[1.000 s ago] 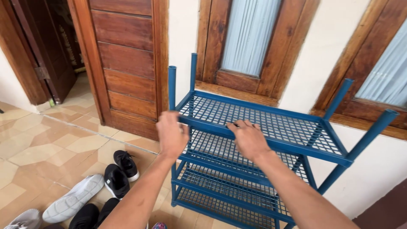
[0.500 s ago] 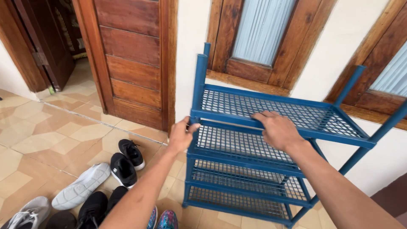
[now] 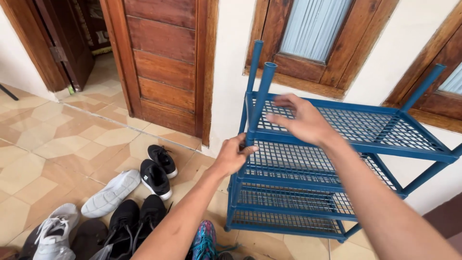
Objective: The person assembles a blue metal shoe rack by inserting a shelf into the frame and securing it. They then remove a shelf, brush it with a long-handled brush, and reinsert it into the rack.
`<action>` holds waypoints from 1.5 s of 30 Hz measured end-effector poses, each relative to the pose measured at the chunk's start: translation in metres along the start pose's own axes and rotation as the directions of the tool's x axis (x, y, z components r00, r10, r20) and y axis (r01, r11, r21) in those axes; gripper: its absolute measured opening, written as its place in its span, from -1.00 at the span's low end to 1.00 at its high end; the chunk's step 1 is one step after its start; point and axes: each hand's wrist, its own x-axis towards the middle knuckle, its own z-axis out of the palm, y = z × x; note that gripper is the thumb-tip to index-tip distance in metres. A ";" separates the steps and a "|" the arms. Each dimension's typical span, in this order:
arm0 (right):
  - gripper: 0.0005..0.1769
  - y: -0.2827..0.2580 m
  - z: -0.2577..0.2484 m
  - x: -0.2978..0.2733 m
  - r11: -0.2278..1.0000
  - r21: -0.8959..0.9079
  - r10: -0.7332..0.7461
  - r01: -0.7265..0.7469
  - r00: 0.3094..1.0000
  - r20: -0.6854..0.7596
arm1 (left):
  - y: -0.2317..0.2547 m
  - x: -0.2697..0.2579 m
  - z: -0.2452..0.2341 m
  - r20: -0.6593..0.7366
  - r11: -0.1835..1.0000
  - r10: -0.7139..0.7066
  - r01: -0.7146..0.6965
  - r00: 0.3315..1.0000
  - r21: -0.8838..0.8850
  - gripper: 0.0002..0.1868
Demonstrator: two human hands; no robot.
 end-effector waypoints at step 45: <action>-0.64 0.024 0.102 0.198 0.899 0.437 0.157 0.005 0.929 -0.334 | -0.076 0.173 -0.055 0.077 0.995 -0.068 0.062 0.995 0.076 -0.41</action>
